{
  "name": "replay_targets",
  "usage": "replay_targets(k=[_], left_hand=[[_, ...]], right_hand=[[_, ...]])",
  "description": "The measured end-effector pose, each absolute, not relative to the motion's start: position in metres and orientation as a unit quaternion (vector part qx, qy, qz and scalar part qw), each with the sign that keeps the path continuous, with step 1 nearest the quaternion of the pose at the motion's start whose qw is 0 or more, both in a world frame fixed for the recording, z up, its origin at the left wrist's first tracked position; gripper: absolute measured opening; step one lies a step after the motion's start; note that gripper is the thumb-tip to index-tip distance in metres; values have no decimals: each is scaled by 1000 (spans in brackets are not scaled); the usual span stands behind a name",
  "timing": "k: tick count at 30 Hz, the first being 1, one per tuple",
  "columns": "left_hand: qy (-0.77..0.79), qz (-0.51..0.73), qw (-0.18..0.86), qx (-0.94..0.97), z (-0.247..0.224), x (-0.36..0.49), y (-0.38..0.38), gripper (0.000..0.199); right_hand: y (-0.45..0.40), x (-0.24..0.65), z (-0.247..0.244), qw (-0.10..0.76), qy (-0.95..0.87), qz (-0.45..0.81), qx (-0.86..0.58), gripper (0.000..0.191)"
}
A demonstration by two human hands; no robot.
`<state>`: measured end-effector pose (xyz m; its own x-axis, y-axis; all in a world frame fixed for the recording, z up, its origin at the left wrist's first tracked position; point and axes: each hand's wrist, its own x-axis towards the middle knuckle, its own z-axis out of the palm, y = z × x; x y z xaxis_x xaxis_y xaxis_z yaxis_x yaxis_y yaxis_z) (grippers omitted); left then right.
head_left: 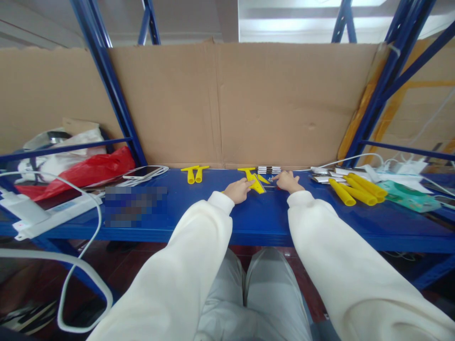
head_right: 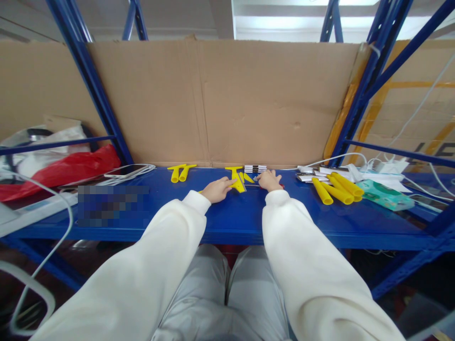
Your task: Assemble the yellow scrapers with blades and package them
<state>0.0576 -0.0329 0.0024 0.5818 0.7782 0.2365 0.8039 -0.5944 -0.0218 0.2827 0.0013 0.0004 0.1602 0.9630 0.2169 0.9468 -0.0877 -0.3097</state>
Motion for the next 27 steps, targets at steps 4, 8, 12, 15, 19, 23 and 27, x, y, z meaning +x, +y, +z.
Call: replay_targets(k=[4,8,12,15,19,23,27], left_hand=[[-447,-105,66,-886,1,58,-33,50],[-449,-106,62,-885,2,58,-34,49],[-450,-107,59,-885,3,59,-36,49],[-447,-103,59,-886,3,59,-36,49],[-445,-104,58,-888,3,59,-35,50],[-444,-109,58,-888,2,59,-35,49],[-441,-109,62,-889,1,59,-35,47]], right_hand=[[2,282,-1,175,-657,21,-733,43],[0,280,0,164,-661,24,-732,44],[-3,277,4,153,-668,24,-728,38],[-4,276,7,152,-669,23,-727,33],[0,280,6,166,-652,26,-739,24],[13,290,-2,194,-620,30,-760,13],[30,300,-12,216,-608,26,-764,14]])
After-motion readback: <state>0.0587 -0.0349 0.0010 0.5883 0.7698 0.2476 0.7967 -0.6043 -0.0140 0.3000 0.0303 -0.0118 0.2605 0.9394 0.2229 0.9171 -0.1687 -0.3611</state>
